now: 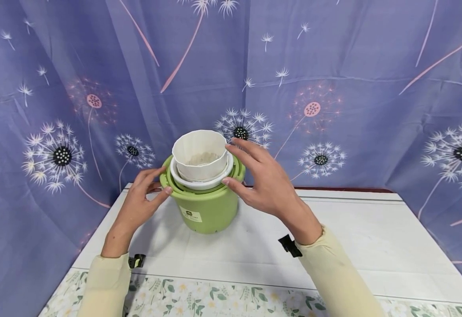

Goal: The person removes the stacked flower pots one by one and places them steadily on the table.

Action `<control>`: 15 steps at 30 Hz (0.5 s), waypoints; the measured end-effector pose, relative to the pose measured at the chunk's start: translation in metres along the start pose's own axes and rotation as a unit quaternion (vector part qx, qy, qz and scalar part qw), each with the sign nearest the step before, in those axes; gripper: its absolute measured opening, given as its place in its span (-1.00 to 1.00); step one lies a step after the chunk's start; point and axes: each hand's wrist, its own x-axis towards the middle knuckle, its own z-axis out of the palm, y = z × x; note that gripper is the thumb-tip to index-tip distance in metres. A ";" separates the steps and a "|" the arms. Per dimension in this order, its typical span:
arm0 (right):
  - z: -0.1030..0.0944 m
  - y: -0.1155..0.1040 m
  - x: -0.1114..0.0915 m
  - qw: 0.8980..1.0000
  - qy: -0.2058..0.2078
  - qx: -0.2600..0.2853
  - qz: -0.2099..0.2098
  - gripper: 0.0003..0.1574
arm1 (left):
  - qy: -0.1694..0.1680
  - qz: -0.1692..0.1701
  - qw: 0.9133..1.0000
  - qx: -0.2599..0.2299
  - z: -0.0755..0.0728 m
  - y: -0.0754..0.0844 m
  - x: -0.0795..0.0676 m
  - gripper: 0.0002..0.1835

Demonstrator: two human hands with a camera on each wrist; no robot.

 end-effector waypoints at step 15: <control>0.020 -0.001 0.011 0.999 -0.029 -0.012 0.012 -0.16 | -0.003 -0.007 1.000 0.004 0.001 -0.003 0.000 -0.30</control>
